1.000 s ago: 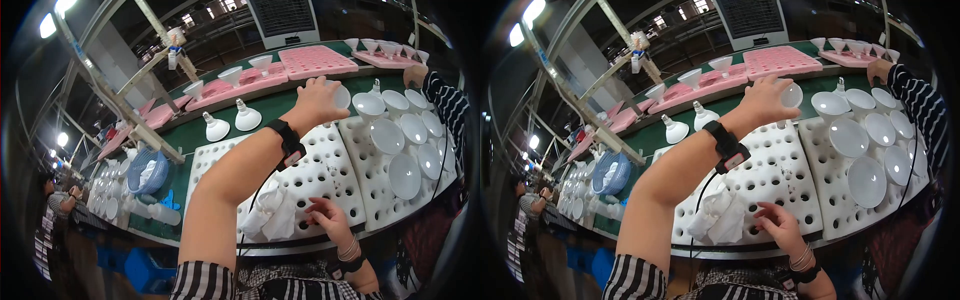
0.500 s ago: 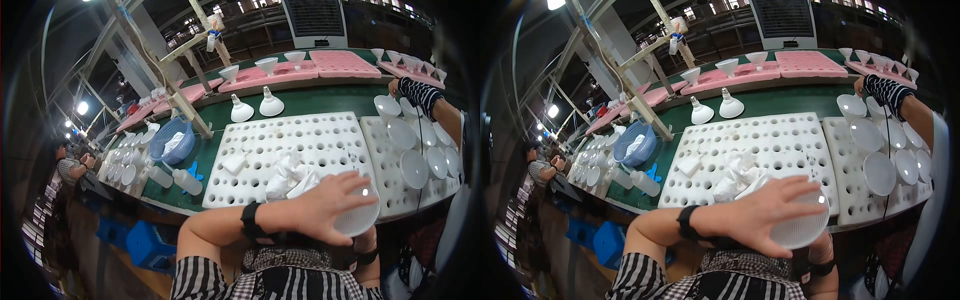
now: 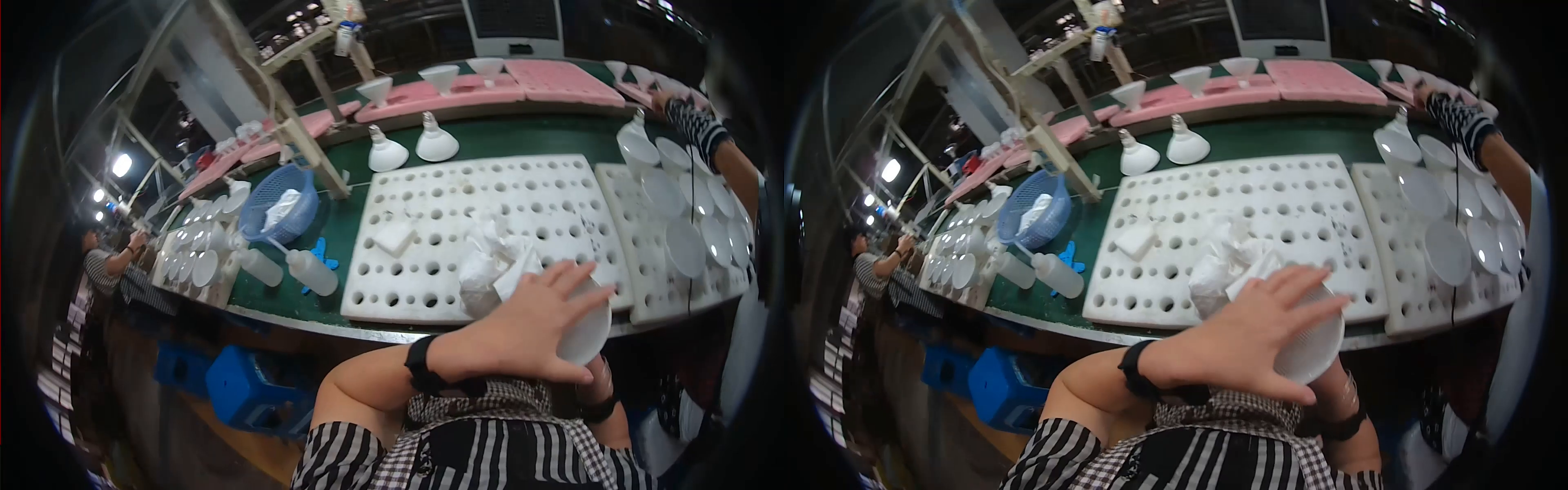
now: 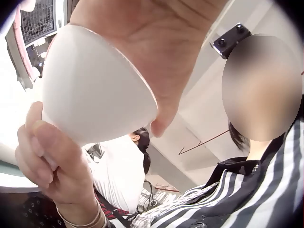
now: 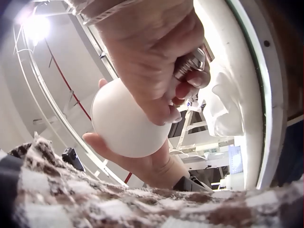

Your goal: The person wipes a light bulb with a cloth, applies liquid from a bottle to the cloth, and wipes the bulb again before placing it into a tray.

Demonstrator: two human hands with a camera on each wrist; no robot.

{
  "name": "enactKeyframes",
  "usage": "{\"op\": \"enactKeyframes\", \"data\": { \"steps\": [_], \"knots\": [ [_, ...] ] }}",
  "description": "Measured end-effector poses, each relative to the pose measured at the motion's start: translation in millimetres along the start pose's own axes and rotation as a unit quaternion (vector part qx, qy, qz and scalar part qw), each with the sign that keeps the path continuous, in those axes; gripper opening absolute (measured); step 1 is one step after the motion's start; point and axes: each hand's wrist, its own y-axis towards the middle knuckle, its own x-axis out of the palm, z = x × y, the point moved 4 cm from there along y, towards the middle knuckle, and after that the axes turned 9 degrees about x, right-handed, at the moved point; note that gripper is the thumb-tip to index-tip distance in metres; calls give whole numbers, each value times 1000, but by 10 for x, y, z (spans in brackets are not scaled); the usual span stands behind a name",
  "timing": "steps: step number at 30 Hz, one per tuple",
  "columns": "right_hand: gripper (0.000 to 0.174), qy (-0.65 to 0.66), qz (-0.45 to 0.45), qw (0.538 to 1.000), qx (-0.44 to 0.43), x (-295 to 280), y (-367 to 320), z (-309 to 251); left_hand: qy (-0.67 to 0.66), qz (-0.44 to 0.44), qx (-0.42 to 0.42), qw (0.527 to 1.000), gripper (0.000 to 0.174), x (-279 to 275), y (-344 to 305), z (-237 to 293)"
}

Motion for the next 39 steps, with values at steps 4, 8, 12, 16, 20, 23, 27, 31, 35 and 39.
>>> {"op": "enactKeyframes", "data": {
  "steps": [4,8,12,16,20,23,27,31,35,39],
  "knots": [
    [70,6,31,999,-27,-30,4,120,-4,69,-71,995,102,37,-151,-283],
    [57,-278,108,947,-118,-117,-8,-221,-121,109,-116,980,106,157,-315,-411],
    [69,-399,96,908,-85,-122,49,-319,-155,147,-141,967,98,142,-374,-469],
    [72,-448,130,883,-44,-87,161,-278,-132,198,-125,963,58,37,-403,-501],
    [61,-325,115,938,27,-86,36,-341,-264,227,-118,930,38,115,-498,-582],
    [56,-236,107,962,91,-26,-49,-405,-377,273,-147,873,33,240,-536,-633],
    [59,-212,123,967,64,-75,-89,-307,-526,328,-183,763,31,397,-556,-682],
    [61,-294,161,941,45,-64,-53,-277,-538,350,-203,740,26,445,-539,-634],
    [61,-352,211,909,69,-49,-62,-221,-539,368,-223,724,17,499,-475,-623],
    [66,-347,214,904,127,-78,-61,-183,-536,371,-248,717,15,557,-455,-688]
  ]
}}
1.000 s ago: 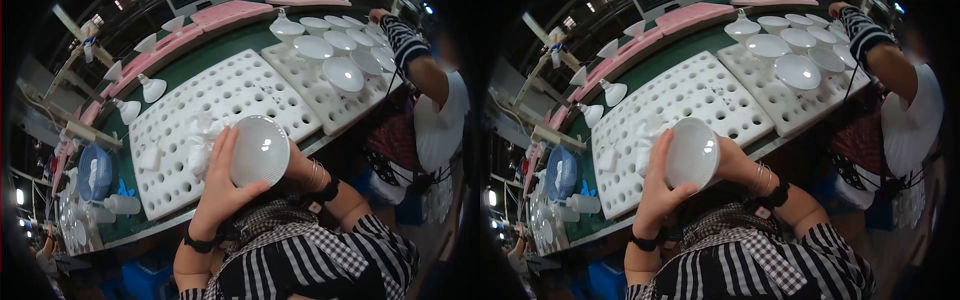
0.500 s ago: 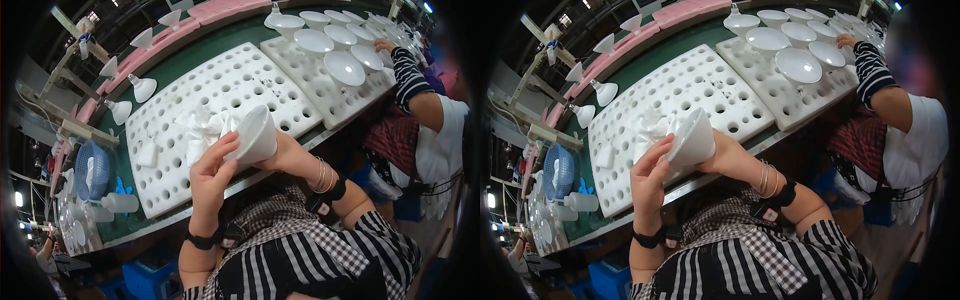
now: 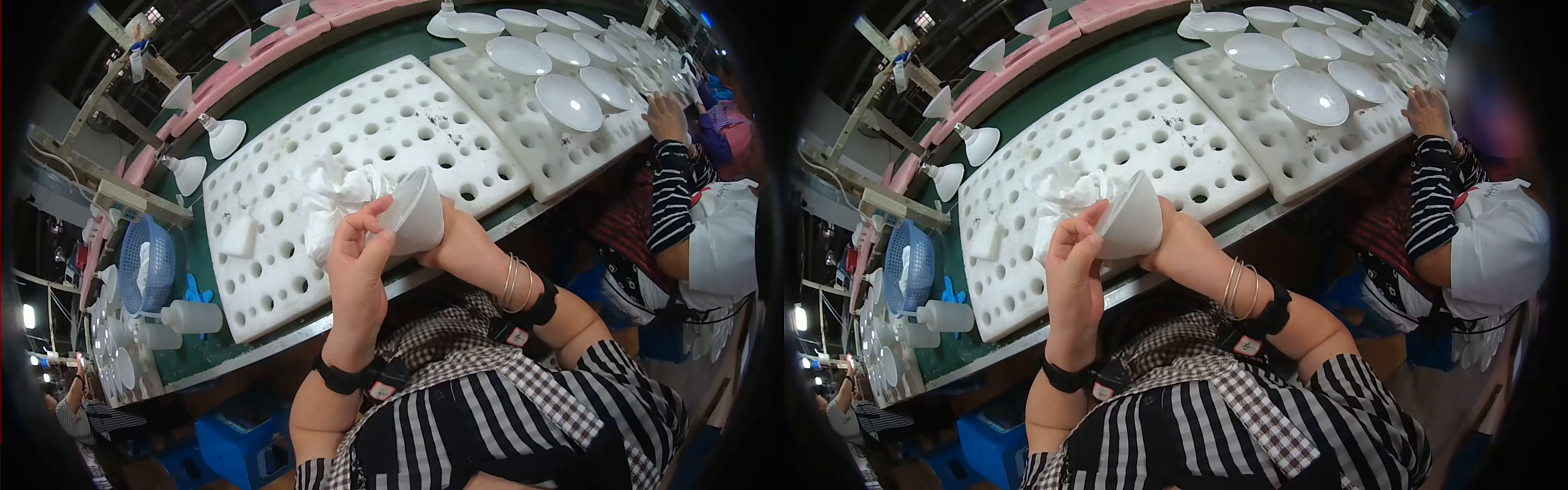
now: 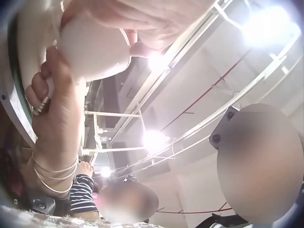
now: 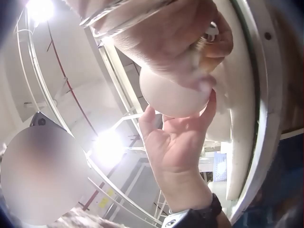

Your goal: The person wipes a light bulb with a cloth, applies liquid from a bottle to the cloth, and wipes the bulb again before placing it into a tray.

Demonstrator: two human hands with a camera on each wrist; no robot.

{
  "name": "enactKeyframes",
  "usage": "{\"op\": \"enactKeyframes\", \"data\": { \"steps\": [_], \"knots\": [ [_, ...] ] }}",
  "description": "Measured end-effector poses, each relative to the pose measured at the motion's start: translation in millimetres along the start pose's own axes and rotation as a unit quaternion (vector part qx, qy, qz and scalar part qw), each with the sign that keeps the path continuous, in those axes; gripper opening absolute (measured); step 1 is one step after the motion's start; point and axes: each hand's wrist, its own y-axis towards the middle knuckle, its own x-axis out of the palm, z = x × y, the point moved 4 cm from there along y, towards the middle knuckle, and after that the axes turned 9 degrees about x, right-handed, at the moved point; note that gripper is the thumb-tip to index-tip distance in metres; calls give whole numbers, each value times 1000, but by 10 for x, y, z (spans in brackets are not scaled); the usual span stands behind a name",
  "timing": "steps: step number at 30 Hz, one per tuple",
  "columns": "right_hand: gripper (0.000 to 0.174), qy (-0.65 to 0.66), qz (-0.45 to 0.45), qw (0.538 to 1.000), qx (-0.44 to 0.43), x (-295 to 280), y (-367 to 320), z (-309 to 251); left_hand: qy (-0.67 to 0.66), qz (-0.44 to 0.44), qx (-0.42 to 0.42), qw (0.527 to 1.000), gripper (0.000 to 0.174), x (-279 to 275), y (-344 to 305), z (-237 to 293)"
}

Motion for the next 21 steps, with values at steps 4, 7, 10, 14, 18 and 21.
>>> {"op": "enactKeyframes", "data": {
  "steps": [4,7,10,14,18,21],
  "knots": [
    [64,1,3,1000,-27,5,42,43,-7,-42,-23,999,19,-73,33,32],
    [61,31,-26,998,-49,-42,83,66,-30,-81,-38,996,26,-162,34,-9],
    [59,77,-73,994,-17,-47,76,42,-35,-93,-31,995,31,-197,20,-29],
    [59,77,-80,994,15,-20,116,67,-16,-44,-17,999,25,-137,44,-30],
    [58,-3,-10,1000,-24,23,89,59,-5,-24,-6,1000,20,-8,68,12],
    [58,0,-9,1000,-16,29,84,71,9,-22,-15,1000,22,17,68,18]
  ]
}}
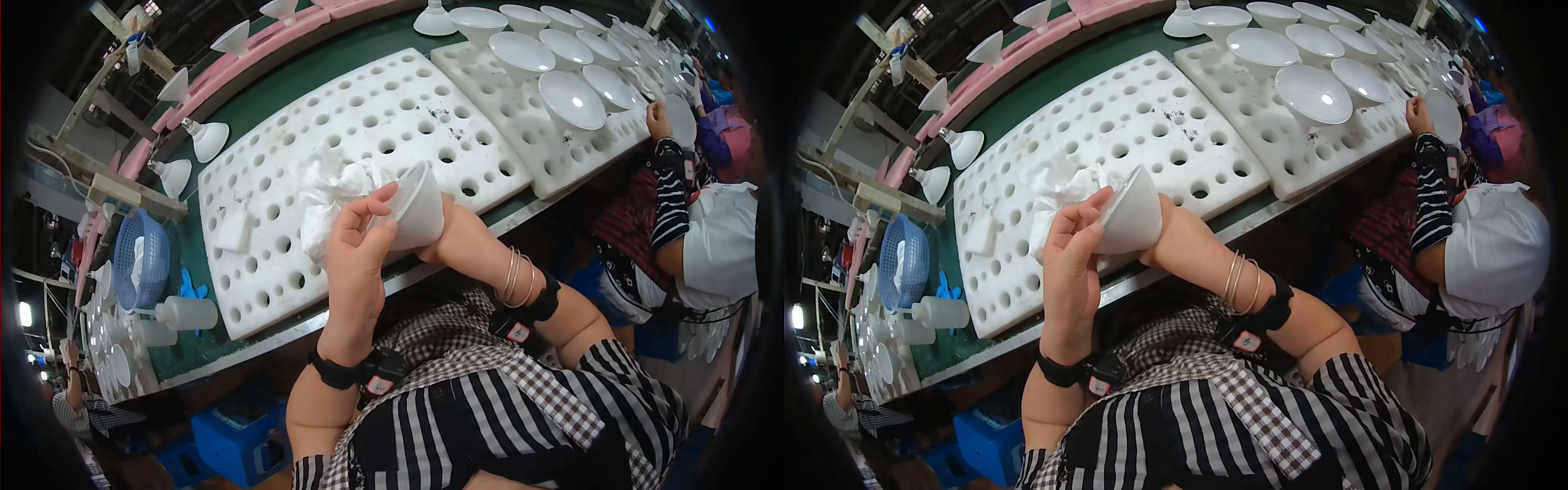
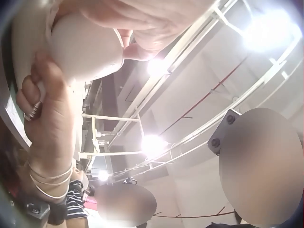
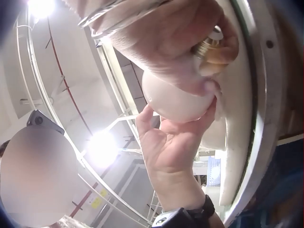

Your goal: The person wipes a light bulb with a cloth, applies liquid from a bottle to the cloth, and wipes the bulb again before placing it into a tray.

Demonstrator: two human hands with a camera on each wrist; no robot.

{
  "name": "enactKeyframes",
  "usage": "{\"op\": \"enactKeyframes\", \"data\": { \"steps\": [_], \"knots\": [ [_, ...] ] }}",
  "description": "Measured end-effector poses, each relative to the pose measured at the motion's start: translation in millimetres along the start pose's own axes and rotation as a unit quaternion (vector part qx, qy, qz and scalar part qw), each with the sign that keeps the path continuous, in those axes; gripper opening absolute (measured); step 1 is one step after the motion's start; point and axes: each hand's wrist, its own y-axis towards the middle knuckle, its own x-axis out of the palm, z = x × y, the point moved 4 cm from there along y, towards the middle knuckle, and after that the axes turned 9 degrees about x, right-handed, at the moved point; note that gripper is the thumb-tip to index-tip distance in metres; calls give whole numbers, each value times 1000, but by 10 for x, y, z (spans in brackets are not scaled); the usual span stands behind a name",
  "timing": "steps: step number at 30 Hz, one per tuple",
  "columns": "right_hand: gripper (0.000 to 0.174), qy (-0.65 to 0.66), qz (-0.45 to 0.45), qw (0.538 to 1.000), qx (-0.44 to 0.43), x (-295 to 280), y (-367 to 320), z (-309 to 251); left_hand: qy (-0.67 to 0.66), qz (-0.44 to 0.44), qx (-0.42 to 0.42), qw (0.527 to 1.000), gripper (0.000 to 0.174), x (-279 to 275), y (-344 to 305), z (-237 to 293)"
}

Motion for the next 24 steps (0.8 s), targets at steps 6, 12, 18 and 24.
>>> {"op": "enactKeyframes", "data": {
  "steps": [6,12,18,24],
  "knots": [
    [60,130,-225,958,119,-163,-91,-187,15,-86,-57,995,35,-174,-36,257],
    [61,6,-144,990,-7,-165,38,-392,80,-76,-2,994,39,-181,-22,393],
    [63,-58,-199,978,22,-124,219,-270,153,-83,18,985,42,-287,-12,355],
    [75,-151,-34,978,-139,-177,190,-464,202,-73,23,977,42,-257,14,343]
  ]
}}
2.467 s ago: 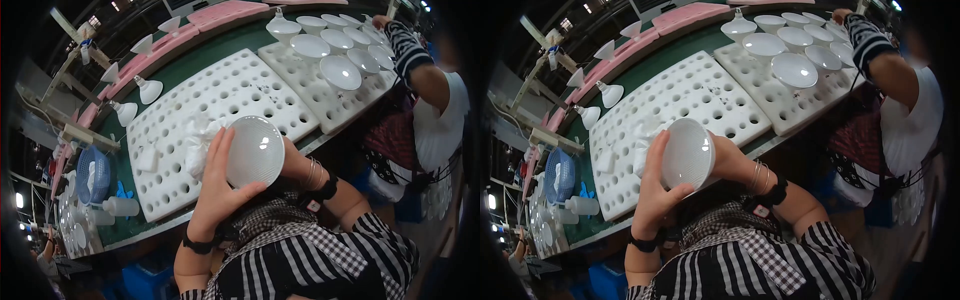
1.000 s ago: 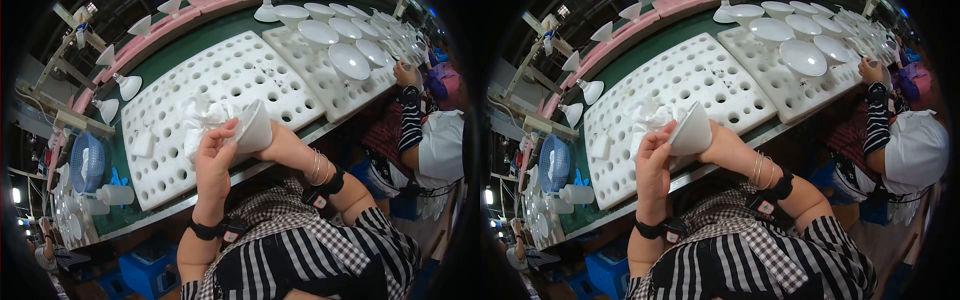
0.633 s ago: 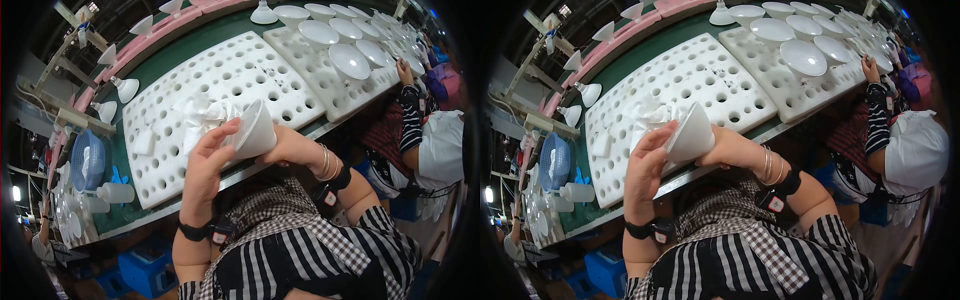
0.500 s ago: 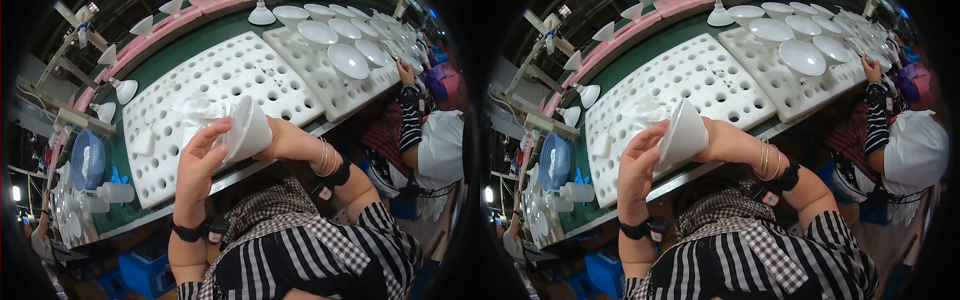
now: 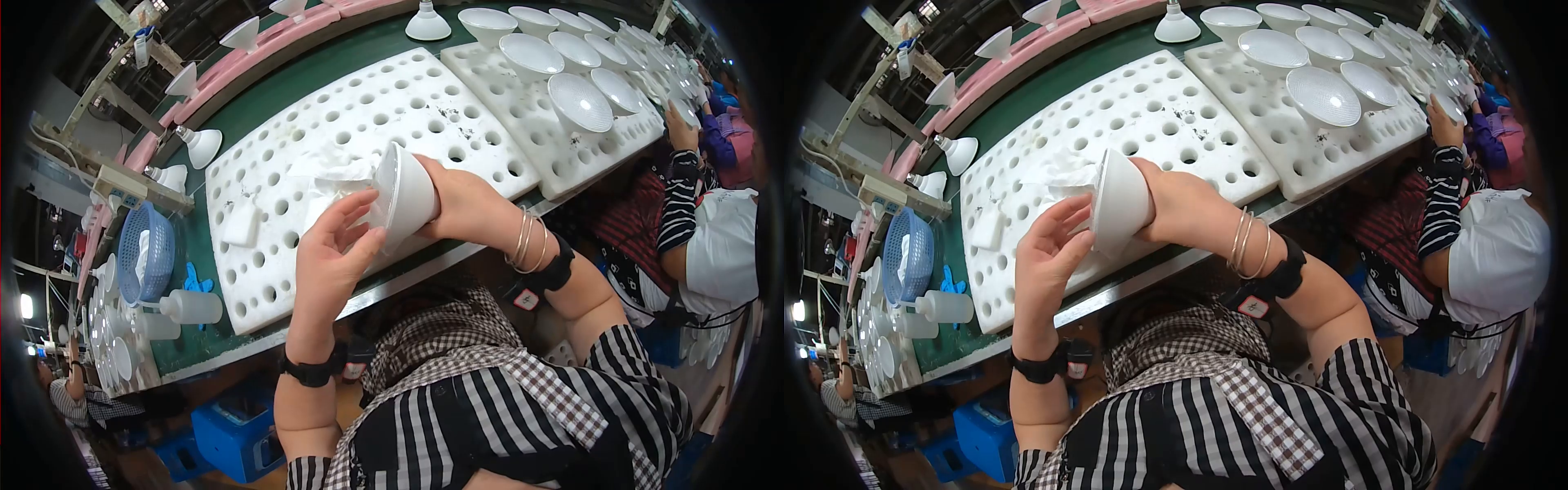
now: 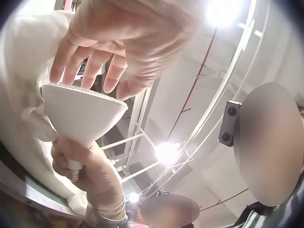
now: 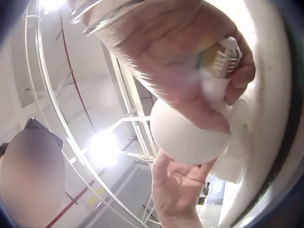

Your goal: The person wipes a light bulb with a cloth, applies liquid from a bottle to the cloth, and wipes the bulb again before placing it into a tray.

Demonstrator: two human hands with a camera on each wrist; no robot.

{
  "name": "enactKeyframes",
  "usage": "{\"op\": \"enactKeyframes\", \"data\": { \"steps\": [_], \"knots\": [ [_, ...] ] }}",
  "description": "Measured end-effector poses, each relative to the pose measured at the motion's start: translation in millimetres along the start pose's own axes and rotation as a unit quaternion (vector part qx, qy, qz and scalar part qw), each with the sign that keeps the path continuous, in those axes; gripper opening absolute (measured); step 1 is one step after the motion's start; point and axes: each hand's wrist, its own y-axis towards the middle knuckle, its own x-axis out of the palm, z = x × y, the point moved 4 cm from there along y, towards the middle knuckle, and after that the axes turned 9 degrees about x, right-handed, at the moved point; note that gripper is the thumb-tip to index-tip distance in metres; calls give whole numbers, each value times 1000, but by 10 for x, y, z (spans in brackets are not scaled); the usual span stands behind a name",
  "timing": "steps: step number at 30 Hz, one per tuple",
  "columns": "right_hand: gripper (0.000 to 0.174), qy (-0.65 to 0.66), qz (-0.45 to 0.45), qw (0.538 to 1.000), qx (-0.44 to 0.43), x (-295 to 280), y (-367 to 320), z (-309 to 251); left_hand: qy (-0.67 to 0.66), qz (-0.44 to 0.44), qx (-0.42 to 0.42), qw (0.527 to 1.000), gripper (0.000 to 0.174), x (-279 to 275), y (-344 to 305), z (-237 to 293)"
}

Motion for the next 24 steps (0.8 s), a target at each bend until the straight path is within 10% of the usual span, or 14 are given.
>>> {"op": "enactKeyframes", "data": {
  "steps": [24],
  "knots": [
    [68,-77,-71,994,32,95,219,198,77,-29,-24,996,51,-29,243,-20]
  ]
}}
